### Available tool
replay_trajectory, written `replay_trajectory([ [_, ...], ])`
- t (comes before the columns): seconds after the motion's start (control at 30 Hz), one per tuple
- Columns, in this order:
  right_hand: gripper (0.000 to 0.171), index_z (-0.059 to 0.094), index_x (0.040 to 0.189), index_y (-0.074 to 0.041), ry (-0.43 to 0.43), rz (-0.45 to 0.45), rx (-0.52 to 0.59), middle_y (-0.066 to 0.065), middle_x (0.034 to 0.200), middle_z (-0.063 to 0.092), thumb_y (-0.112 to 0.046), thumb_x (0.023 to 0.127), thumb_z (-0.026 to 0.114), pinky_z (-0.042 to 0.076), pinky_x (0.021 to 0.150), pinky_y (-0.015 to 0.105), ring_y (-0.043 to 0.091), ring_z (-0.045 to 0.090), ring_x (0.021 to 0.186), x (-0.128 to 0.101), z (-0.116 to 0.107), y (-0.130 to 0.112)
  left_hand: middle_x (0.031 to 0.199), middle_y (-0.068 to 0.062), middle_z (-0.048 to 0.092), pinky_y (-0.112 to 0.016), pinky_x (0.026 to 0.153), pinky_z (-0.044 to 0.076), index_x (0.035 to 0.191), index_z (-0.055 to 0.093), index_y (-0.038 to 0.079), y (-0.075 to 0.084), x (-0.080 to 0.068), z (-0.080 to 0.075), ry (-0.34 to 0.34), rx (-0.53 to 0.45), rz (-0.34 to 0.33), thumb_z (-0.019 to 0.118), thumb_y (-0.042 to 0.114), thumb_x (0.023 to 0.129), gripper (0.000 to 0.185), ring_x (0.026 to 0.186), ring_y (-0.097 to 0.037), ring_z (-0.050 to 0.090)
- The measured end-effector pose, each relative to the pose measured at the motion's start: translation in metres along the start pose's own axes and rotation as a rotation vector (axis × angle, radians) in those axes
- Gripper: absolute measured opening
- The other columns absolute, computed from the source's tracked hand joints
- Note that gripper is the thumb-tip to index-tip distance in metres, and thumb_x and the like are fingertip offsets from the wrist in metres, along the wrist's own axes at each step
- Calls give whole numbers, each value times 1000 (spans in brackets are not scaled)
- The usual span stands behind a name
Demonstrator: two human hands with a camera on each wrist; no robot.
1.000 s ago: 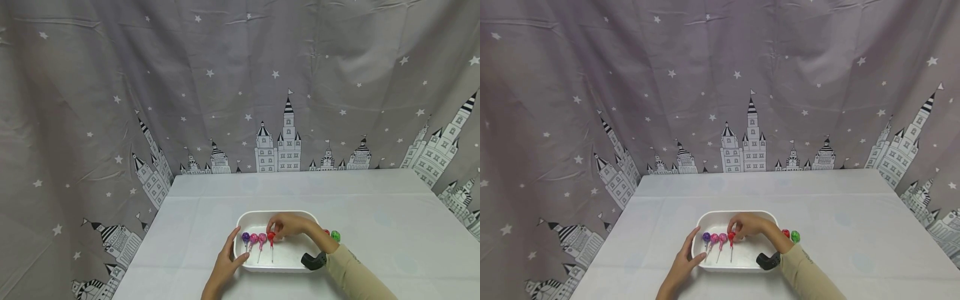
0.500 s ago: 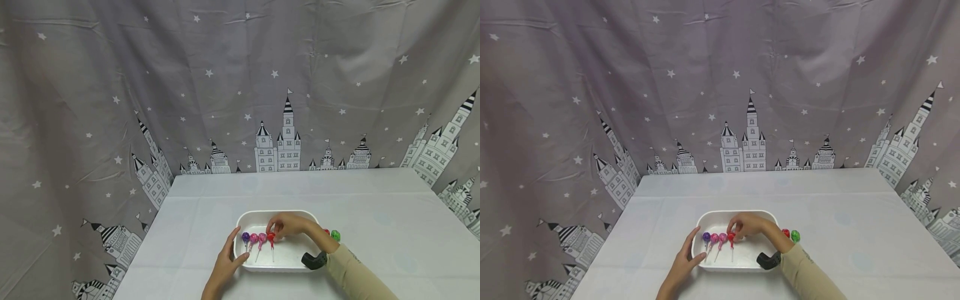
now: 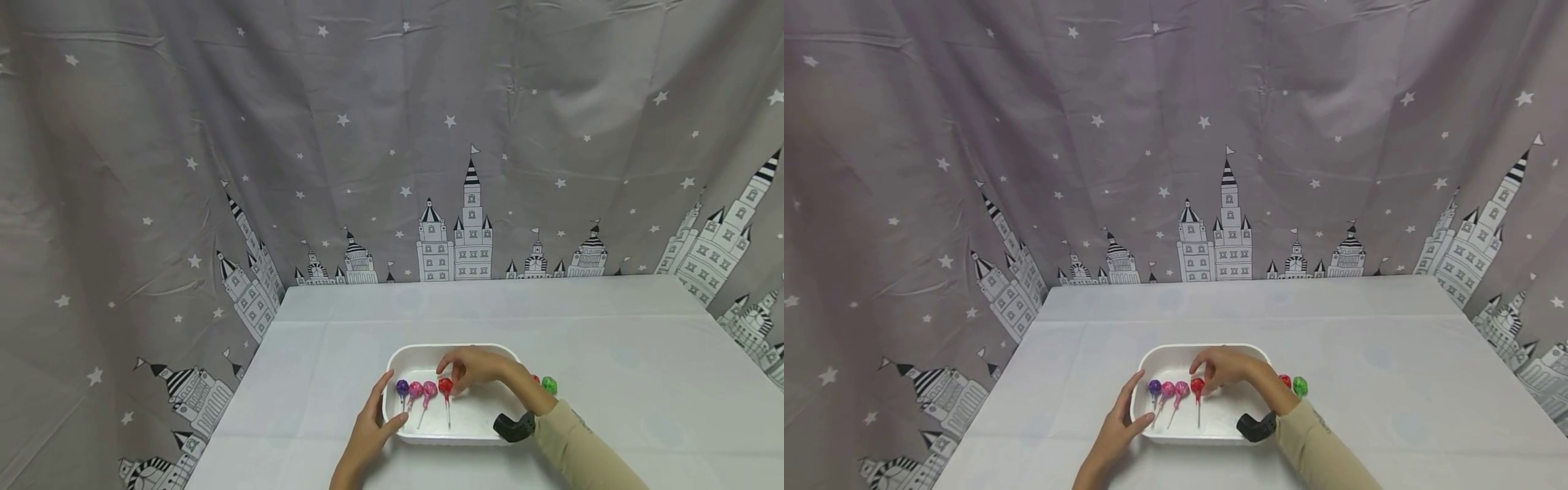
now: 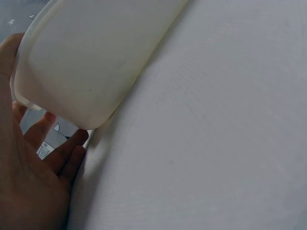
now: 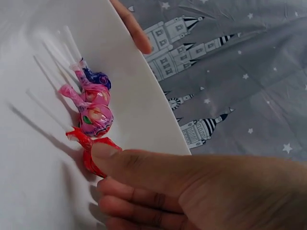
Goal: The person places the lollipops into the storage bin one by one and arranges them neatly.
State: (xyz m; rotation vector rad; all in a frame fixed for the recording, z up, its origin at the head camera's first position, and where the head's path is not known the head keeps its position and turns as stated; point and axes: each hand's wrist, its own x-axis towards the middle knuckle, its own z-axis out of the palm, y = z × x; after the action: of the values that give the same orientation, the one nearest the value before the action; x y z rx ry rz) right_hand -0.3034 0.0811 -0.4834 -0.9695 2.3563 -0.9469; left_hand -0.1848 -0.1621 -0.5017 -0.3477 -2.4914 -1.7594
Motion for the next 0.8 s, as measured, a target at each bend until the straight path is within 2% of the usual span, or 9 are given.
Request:
replay_trajectory([
  [0.37, 37, 63, 108, -8, 44, 32, -82, -7, 65, 57, -6, 74, 76, 46, 53, 21, 7, 51, 58, -11, -9, -22, 144, -25, 29, -51, 106, 23, 142, 33, 7, 1, 0, 1, -2, 4, -11, 68, 11, 83, 69, 130, -40, 28],
  [0.5, 36, 63, 110, -8, 72, 12, -87, -6, 69, 57, -9, 76, 74, 48, 54, 21, 8, 51, 61, -20, -16, -29, 144, -25, 28, -51, 106, 23, 142, 33, 7, 2, -1, 0, -2, 9, -18, 67, 11, 83, 69, 131, -41, 28],
  [0.67, 32, 62, 113, -13, 124, -27, -54, -6, 75, 58, -19, 83, 70, 50, 58, 23, 11, 53, 67, -39, -30, -31, 144, -26, 28, -49, 106, 23, 142, 32, 7, 1, 0, -1, -8, 13, -15, 68, 12, 83, 70, 131, -41, 27],
  [0.8, 32, 61, 115, -13, 183, -35, -3, -4, 79, 59, -22, 86, 67, 52, 63, 25, 13, 56, 71, -57, -42, -25, 147, -20, 27, -47, 107, 22, 144, 31, 18, -22, 2, 1, 2, 15, -7, 69, 18, 82, 72, 133, -35, 27],
])
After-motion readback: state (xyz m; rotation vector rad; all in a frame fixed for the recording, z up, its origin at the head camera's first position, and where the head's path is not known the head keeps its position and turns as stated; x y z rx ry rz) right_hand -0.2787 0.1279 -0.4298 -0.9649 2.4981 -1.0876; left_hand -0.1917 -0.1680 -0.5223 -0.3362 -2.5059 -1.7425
